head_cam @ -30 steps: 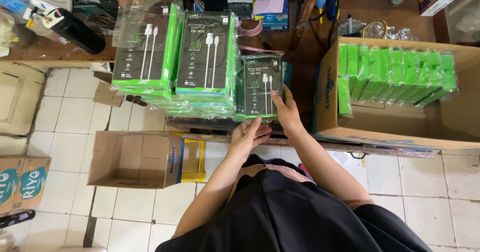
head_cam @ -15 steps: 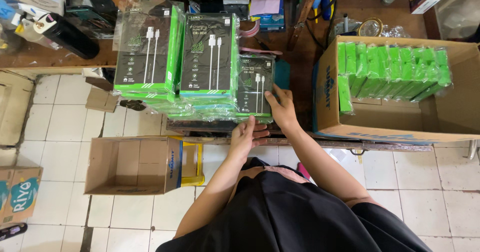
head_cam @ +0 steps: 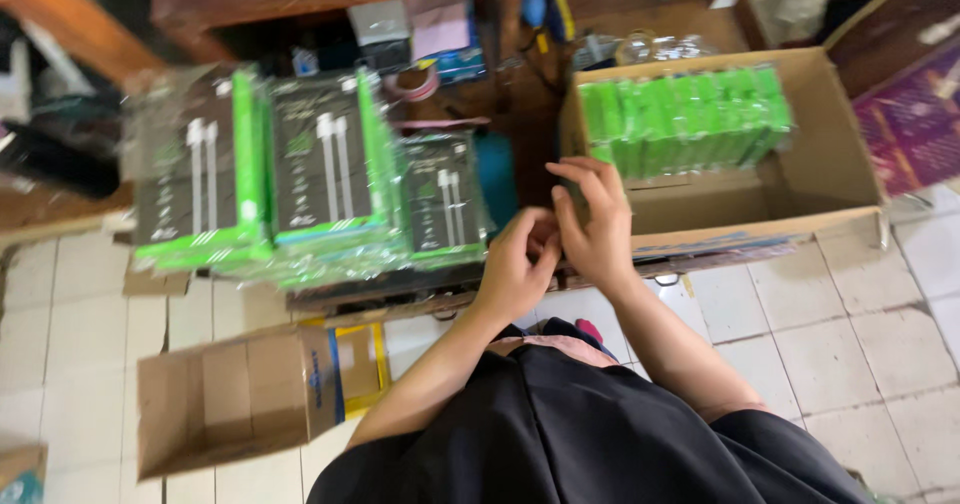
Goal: The person unpacks and sorts boxed charging cables by hand, removing plastic wrapping and organizing the boxes into stacks on the workbench and inside a cardboard box.
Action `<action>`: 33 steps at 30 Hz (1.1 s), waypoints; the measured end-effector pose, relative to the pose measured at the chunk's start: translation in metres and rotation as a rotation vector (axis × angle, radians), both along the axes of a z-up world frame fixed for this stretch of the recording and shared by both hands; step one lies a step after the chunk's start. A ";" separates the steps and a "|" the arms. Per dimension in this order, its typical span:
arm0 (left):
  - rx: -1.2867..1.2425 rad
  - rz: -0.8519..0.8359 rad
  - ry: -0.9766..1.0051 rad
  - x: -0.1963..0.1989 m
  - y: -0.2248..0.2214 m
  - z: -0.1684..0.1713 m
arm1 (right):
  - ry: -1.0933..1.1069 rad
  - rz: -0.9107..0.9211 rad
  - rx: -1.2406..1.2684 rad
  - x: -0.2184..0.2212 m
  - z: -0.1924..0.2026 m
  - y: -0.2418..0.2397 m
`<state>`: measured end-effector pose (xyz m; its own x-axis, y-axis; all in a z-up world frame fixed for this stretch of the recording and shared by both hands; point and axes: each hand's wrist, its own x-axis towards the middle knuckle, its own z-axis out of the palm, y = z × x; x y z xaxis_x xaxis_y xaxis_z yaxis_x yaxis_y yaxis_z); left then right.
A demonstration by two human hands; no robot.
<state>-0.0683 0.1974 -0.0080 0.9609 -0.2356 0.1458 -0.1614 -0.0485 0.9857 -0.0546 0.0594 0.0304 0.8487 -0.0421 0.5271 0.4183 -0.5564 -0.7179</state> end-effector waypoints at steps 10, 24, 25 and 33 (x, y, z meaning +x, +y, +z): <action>0.371 0.165 -0.520 0.052 -0.078 0.025 | 0.159 -0.103 -0.428 0.036 -0.045 -0.102; 0.511 0.015 -0.476 0.083 -0.131 0.001 | 0.354 -0.029 -0.318 0.038 -0.002 -0.164; 0.388 -0.020 -0.444 0.083 -0.131 0.007 | 0.295 -0.017 -0.269 0.037 0.006 -0.169; 0.096 -0.025 -0.289 0.092 -0.118 0.030 | 0.060 0.133 0.111 0.035 0.042 -0.195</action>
<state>0.0234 0.0790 0.0221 0.8767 -0.2842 0.3881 -0.4366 -0.1316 0.8900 -0.0192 -0.1357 0.0727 0.8804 0.0172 0.4740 0.4375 -0.4153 -0.7976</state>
